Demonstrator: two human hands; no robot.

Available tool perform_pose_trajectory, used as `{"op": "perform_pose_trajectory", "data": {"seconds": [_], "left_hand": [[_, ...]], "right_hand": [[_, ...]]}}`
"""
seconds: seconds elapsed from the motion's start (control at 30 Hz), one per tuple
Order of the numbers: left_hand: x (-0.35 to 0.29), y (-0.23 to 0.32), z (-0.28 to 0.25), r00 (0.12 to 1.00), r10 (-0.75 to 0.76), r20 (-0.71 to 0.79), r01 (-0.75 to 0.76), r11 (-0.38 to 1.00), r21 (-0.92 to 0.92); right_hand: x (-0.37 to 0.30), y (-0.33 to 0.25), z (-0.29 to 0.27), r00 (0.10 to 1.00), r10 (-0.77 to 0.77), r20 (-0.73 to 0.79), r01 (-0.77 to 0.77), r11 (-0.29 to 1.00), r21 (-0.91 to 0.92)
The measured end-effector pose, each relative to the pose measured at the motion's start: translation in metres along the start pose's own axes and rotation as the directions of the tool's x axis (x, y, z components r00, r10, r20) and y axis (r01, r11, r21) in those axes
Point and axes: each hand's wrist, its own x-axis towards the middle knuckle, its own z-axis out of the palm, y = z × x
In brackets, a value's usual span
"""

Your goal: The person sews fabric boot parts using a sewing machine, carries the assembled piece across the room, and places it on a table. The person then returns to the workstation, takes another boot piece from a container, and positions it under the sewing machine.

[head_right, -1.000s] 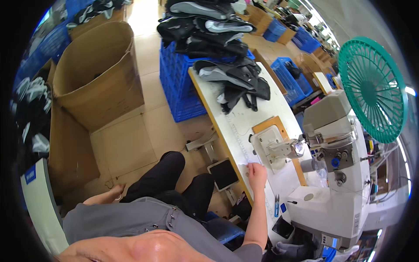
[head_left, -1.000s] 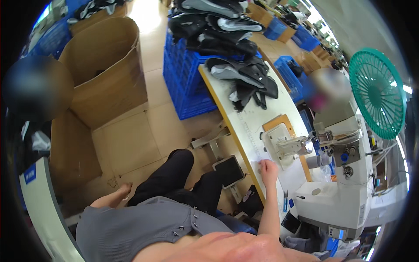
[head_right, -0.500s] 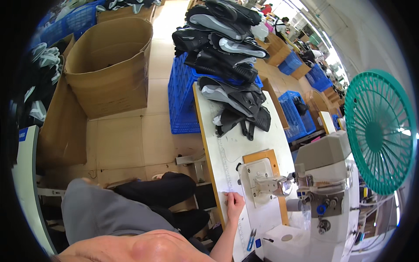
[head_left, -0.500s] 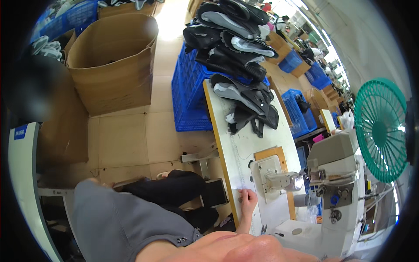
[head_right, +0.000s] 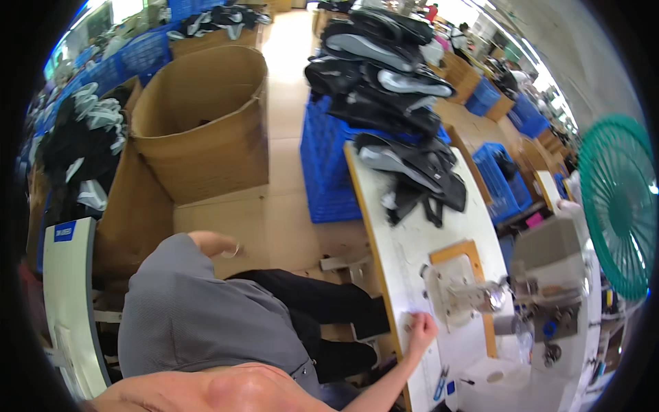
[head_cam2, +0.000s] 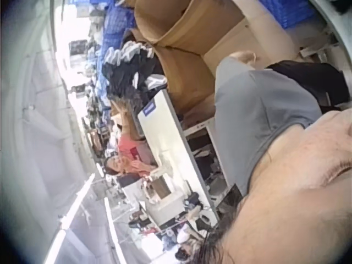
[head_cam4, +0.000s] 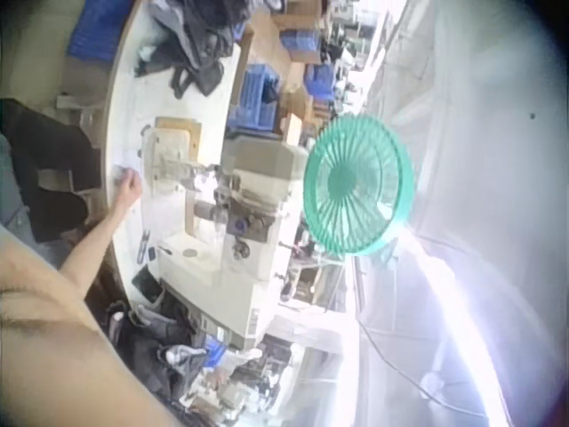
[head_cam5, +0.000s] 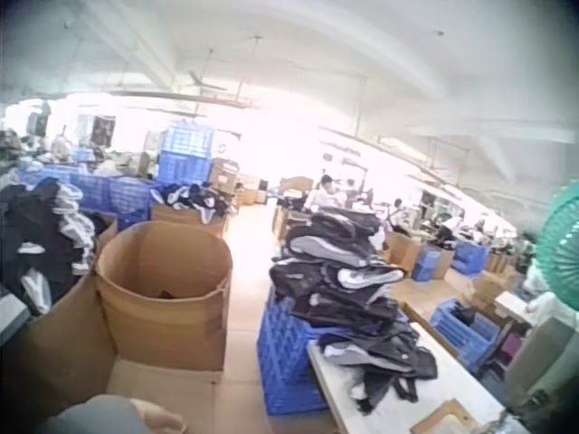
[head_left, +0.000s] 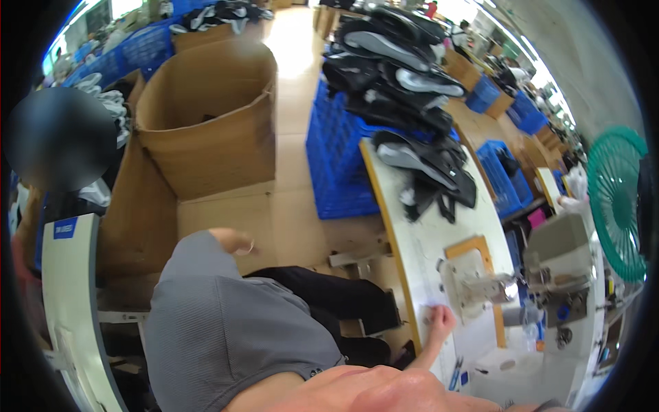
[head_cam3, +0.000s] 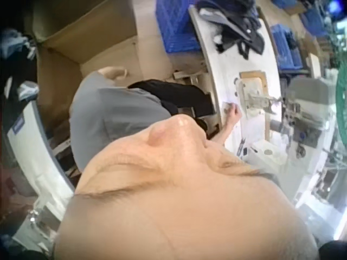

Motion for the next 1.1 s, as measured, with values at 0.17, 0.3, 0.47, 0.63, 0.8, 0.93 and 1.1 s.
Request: {"op": "perform_pose_trajectory", "data": {"seconds": [0.17,0.3,0.47,0.63,0.8,0.93,1.1], "left_hand": [[0.11,-0.068,-0.159,0.905,-0.01,-0.425,0.151,0.942,0.299],[0.144,-0.139,-0.257,0.908,-0.306,-0.284,0.333,0.942,0.049],[0.178,-0.179,-0.209,0.909,-0.383,-0.165,0.366,0.922,-0.126],[0.154,-0.161,-0.18,0.909,-0.007,-0.418,-0.056,0.989,-0.139],[0.091,-0.076,-0.174,0.827,0.07,-0.558,-0.221,0.953,-0.208],[0.012,-0.011,-0.181,0.778,0.162,-0.607,-0.316,0.936,-0.157],[-0.06,0.055,-0.184,0.745,0.194,-0.638,-0.376,0.913,-0.161]], "right_hand": [[-0.005,0.013,0.002,1.0,0.014,-0.001,-0.014,1.0,0.015],[-0.008,0.014,0.005,0.996,0.076,-0.046,-0.074,0.997,0.032],[-0.001,-0.014,0.015,0.992,0.122,-0.017,-0.123,0.981,-0.15],[-0.002,-0.006,0.014,0.983,0.179,-0.04,-0.183,0.968,-0.17],[-0.005,-0.006,0.014,0.982,0.188,-0.03,-0.189,0.981,-0.039],[-0.003,-0.009,0.012,0.983,0.183,-0.01,-0.182,0.981,0.071],[-0.003,-0.002,0.016,0.994,0.109,-0.026,-0.109,0.994,-0.01]]}}
